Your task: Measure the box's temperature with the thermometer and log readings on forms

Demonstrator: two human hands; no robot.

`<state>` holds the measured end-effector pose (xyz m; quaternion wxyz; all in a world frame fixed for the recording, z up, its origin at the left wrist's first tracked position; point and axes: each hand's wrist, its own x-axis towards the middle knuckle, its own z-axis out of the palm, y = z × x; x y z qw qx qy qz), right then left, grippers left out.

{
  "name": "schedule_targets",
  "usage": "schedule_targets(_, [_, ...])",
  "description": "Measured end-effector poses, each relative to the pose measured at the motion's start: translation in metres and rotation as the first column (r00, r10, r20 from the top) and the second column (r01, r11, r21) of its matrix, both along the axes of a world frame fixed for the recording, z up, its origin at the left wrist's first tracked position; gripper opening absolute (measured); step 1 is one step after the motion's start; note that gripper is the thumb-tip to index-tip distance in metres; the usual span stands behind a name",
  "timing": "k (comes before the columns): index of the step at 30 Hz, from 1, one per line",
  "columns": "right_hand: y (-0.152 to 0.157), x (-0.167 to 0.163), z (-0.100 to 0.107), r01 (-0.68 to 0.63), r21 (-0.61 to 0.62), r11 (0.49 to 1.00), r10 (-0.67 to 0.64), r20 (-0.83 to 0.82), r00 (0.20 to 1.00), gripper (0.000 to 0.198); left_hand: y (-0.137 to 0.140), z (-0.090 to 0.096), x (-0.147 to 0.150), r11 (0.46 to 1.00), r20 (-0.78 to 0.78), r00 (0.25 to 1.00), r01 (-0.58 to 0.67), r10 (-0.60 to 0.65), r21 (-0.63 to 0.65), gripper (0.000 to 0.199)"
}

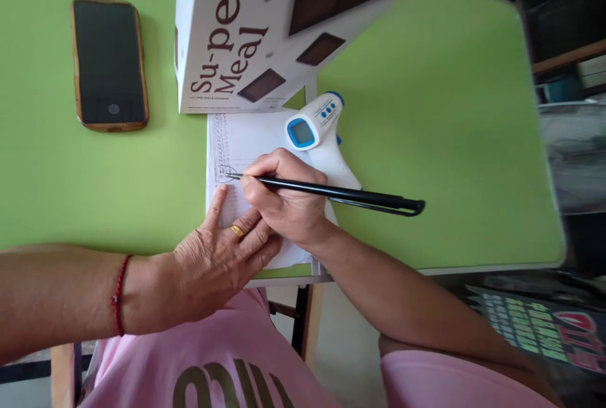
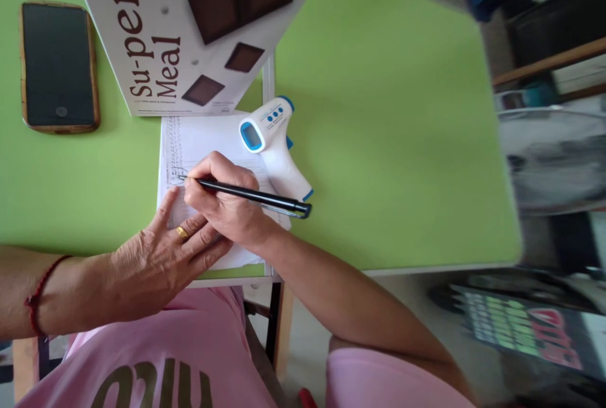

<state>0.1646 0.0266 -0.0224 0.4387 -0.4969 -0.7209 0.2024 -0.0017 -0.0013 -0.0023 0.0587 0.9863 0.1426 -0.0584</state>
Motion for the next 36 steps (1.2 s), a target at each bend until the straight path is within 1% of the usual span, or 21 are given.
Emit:
schedule_targets(5, [0.0009,0.0002,0.0013,-0.012,-0.006,1.000,0.012,0.016,1.000,0.016,-0.0004,0.0002,-0.0002,1.000,0.011,1.000,-0.003,0.003,0.005,0.081])
schedule_targets(13, [0.0010,0.0007,0.0019,-0.012,-0.018,1.000,0.012,0.016,1.000,0.017,0.0002,0.0005,-0.0001,1.000,0.031,0.999,-0.015,0.014,0.014,0.075])
schedule_targets(20, [0.0004,0.0013,0.0006,0.016,-0.029,0.999,-0.015,0.025,1.000,0.019,0.0009,0.0025,0.0002,1.000,-0.001,1.000,-0.007,0.007,-0.014,0.076])
schedule_targets(25, [0.0000,0.0012,0.0008,-0.003,-0.006,1.000,0.003,0.011,1.000,0.018,0.0016,0.0025,0.0003,1.000,-0.006,1.000,0.000,0.000,-0.027,0.080])
schedule_targets(31, [0.0000,0.0008,-0.0008,0.058,0.017,0.998,-0.058,0.026,0.998,0.020,0.0018,0.0014,-0.0002,1.000,0.008,1.000,-0.005,0.005,-0.008,0.077])
schedule_targets(36, [0.0007,0.0008,-0.0005,0.019,0.016,1.000,-0.019,0.018,1.000,0.017,0.0016,0.0026,-0.0004,1.000,0.004,1.000,-0.006,0.006,0.000,0.078])
